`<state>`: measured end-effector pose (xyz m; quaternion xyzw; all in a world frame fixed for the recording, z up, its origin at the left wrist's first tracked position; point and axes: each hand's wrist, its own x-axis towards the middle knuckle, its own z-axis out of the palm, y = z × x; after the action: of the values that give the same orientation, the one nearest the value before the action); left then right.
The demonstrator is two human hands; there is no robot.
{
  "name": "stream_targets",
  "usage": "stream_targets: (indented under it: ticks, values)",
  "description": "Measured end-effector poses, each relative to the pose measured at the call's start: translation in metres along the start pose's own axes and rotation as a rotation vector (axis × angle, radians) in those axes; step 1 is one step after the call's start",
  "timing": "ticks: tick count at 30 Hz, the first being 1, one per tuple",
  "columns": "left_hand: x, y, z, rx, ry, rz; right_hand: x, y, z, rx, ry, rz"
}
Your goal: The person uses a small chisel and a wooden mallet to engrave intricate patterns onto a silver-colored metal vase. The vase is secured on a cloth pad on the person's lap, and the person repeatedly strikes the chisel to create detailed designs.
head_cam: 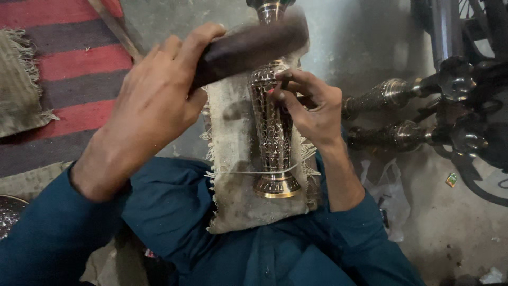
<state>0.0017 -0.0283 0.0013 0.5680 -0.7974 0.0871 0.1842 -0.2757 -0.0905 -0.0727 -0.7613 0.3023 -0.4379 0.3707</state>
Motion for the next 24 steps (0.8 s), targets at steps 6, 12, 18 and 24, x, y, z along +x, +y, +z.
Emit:
stream_targets:
  ticks: [6, 12, 18, 24]
  values:
    - [0.003, -0.002, -0.002, -0.084, -0.113, -0.075, 0.0, -0.001, 0.0, -0.041, 0.004, 0.028]
    - [0.003, -0.002, -0.011, -0.102, -0.042, -0.079, 0.0, 0.003, 0.002, 0.017, 0.0, -0.01]
    - [0.004, 0.002, -0.01, -0.141, -0.08, -0.111, 0.001, 0.003, 0.002, -0.019, 0.001, 0.006]
    - [0.002, 0.004, -0.01, -0.166, -0.048, -0.064, -0.004, -0.002, 0.011, 0.192, 0.135, 0.116]
